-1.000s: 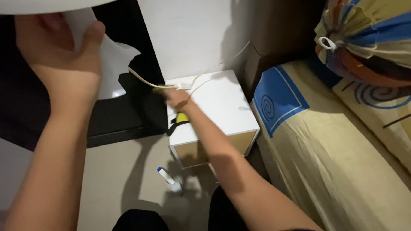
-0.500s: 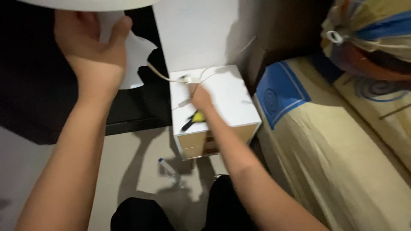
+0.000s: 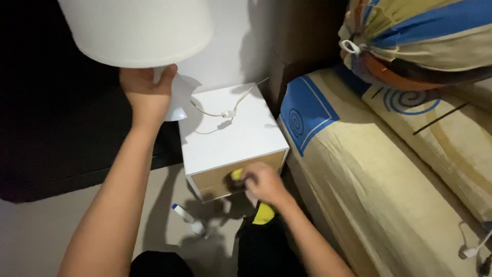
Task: Organize a nightstand drawer and clean the surface and lamp with a spray and cloth.
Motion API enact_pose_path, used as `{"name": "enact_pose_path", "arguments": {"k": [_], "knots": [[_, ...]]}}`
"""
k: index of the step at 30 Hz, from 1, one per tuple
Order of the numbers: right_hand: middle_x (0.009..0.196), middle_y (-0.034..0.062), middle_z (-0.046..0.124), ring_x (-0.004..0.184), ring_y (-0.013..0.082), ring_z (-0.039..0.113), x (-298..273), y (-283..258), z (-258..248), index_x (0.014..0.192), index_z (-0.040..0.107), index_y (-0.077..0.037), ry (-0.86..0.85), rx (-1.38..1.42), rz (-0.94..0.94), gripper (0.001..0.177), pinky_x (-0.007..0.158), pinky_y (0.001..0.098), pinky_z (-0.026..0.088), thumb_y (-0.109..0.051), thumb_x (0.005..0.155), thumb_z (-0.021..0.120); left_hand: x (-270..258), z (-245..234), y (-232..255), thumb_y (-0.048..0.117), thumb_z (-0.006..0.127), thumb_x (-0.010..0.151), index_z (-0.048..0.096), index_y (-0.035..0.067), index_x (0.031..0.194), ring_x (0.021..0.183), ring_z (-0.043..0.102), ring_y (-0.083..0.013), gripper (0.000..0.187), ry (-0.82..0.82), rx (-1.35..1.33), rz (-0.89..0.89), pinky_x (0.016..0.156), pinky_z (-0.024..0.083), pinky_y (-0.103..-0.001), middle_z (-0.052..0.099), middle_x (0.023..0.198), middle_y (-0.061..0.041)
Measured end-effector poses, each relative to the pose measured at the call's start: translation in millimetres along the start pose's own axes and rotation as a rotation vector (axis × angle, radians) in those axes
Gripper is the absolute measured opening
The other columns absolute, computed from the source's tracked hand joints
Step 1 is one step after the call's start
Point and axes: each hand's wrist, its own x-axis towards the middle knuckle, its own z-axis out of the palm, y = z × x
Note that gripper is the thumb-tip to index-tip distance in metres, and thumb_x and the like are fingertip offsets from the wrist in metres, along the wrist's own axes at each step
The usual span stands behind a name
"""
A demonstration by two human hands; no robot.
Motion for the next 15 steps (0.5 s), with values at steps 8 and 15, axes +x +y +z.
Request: {"name": "enact_pose_path", "arguments": {"k": [8,15], "knots": [[0.082,0.0190,0.072,0.082,0.0428,0.069,35,20,-54,0.112,0.064,-0.011,0.190,-0.136,0.432,0.039,0.074,0.0525,0.054,-0.023,0.076,0.071,-20,48,-76,-0.012,0.079,0.094,0.064,-0.006,0.127,0.122,0.069,-0.0260,0.037,-0.014,0.172,-0.074,0.106,0.052,-0.037,0.072,0.129,-0.015],[0.117,0.0197,0.068,0.107,0.0422,0.060,115,45,-51,0.125,0.062,-0.004,0.564,-0.362,0.160,0.044,0.091,0.0494,0.050,-0.012,0.081,0.065,-53,71,-155,-0.014,0.082,0.079,0.055,-0.007,0.128,0.120,0.065,-0.0263,0.057,0.117,0.133,-0.163,0.101,0.053,-0.038,0.066,0.130,-0.015]]}}
